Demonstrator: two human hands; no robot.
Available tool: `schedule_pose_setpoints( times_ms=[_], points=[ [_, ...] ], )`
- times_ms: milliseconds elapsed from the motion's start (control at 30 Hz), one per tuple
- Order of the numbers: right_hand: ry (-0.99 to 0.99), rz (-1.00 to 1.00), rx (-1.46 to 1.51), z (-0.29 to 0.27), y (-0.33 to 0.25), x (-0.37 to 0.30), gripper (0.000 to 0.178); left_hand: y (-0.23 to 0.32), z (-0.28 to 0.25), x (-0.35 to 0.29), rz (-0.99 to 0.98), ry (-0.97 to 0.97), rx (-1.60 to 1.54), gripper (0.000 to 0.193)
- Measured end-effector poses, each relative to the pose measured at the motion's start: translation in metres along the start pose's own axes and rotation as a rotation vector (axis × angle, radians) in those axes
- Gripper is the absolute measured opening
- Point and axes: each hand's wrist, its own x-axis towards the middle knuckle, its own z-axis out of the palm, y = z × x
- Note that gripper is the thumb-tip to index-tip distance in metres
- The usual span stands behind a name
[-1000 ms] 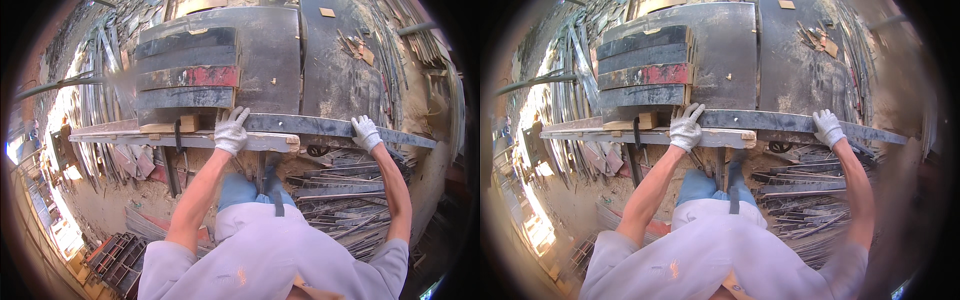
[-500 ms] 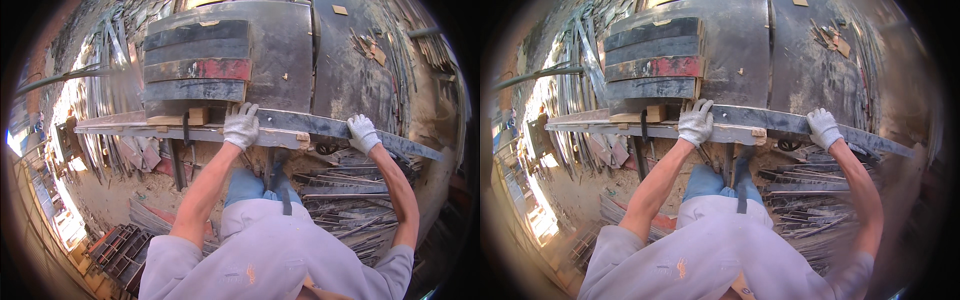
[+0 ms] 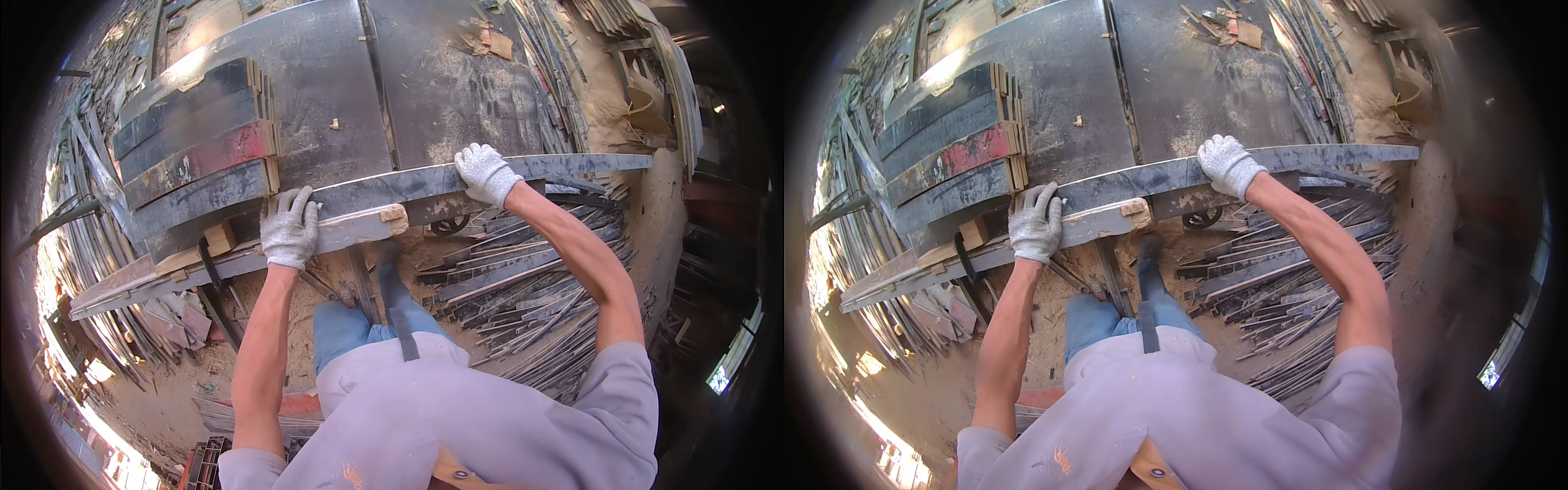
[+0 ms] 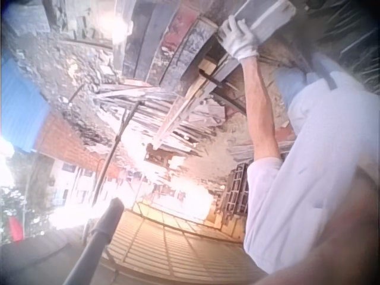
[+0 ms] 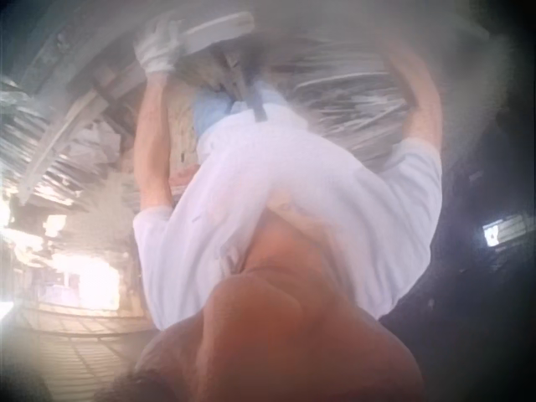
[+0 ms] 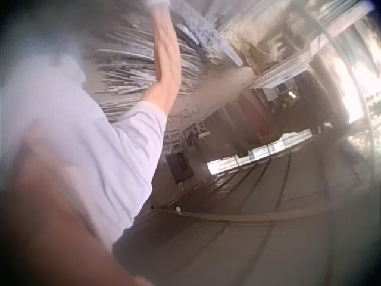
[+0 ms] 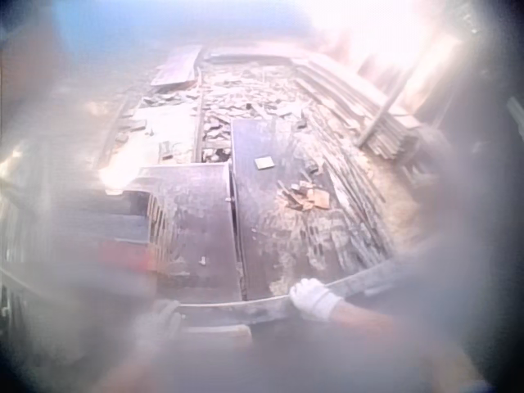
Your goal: The person repeatedly places long metal strips onto a table saw, pushes them through the blade to cut them, and then stacks the cut pieces. The person also picks up and organizes the cut metal strips.
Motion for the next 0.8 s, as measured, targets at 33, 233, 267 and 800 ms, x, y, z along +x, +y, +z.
schedule_pose_setpoints(
  times_ms=[33, 233, 267, 800],
  points=[
    [0.008, 0.009, 0.014, 0.000, 0.008, -0.001, 0.048, 0.002, 0.002, 0.009, -0.014, -0.004, 0.001, 0.029],
    [0.359, 0.041, 0.084, 0.011, 0.072, 0.000, 0.084, -0.010, 0.005, 0.082, -0.049, 0.012, -0.033, 0.026],
    [0.359, 0.071, 0.084, 0.010, 0.082, 0.003, 0.084, -0.013, 0.005, 0.094, -0.042, 0.018, -0.038, 0.026],
    [0.303, 0.330, 0.041, -0.037, 0.214, 0.095, 0.079, 0.008, -0.005, 0.296, 0.025, 0.037, -0.013, 0.028]
  ],
)
